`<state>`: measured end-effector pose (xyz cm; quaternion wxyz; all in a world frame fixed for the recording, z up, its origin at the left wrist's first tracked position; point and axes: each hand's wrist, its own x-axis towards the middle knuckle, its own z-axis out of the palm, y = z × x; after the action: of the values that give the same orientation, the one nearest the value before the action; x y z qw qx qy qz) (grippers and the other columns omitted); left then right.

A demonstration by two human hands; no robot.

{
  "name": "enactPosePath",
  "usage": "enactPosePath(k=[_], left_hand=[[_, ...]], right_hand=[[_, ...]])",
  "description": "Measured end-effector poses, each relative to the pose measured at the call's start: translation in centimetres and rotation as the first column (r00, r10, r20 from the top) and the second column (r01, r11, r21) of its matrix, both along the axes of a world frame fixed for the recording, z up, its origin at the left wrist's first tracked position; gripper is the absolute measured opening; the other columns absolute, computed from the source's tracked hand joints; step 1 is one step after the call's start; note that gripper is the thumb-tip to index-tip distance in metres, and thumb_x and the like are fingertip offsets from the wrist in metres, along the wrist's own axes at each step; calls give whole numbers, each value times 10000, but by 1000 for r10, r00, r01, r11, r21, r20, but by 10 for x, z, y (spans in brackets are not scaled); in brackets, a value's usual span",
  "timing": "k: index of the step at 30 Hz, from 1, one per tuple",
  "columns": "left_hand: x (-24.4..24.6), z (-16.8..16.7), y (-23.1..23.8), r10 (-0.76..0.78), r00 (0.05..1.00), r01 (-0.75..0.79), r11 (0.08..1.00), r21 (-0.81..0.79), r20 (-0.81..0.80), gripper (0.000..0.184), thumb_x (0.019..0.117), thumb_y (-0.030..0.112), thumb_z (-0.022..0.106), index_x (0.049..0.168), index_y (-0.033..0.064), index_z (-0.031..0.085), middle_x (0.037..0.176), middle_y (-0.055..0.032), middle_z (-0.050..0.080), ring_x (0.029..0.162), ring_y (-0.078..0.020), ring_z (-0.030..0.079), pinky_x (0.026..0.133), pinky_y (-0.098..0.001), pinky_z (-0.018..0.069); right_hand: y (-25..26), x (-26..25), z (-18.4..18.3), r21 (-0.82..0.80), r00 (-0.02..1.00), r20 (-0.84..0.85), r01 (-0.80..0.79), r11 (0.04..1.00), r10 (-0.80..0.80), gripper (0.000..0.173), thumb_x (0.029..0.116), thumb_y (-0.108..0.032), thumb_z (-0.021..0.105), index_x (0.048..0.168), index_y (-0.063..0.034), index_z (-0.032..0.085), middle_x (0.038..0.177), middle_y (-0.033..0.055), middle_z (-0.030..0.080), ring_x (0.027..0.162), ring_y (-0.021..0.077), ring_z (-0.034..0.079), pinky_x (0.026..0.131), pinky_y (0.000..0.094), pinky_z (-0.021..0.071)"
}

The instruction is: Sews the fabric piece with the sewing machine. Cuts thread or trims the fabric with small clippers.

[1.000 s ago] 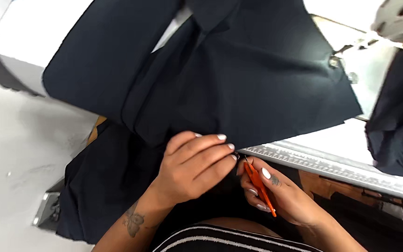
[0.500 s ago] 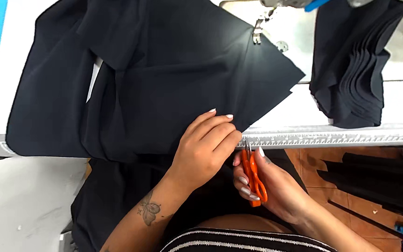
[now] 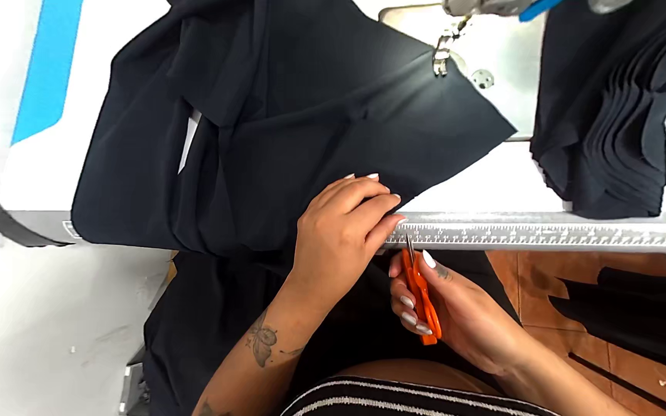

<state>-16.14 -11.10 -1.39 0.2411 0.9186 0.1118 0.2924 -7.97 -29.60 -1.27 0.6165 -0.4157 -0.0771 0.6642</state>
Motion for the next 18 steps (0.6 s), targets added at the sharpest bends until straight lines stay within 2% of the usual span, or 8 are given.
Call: enactPosePath(k=[6,12,18], left_hand=[[0,-1,-4,40,999,-39,999,-21,24,101,951,155,719,965,98,801,1053,-48,769,1148,-194,697,1071,-361,525],[-14,-5,-4,-77,987,90,992,-89,144,80,943,106,734,973,54,786,1050,-77,767,1163,-206,695,1142,-499,455],[-23,-9,-11,-135,976,152,984,-93,171,73,911,63,758,978,63,786,1023,-66,777,1128,-201,713,1153,-558,428]], right_hand=[[1,3,1,22,1000,13,-12,1000,11,435,1065,-543,418,1117,-144,583,812,-13,554,673,37,567,610,159,492],[7,-3,-1,81,986,-160,51,995,-37,494,1067,-574,361,1120,-134,580,808,-9,558,664,41,574,604,158,496],[13,-17,2,63,960,-234,174,983,-155,486,1071,-571,343,1076,-135,557,762,-4,528,620,48,556,577,157,488]])
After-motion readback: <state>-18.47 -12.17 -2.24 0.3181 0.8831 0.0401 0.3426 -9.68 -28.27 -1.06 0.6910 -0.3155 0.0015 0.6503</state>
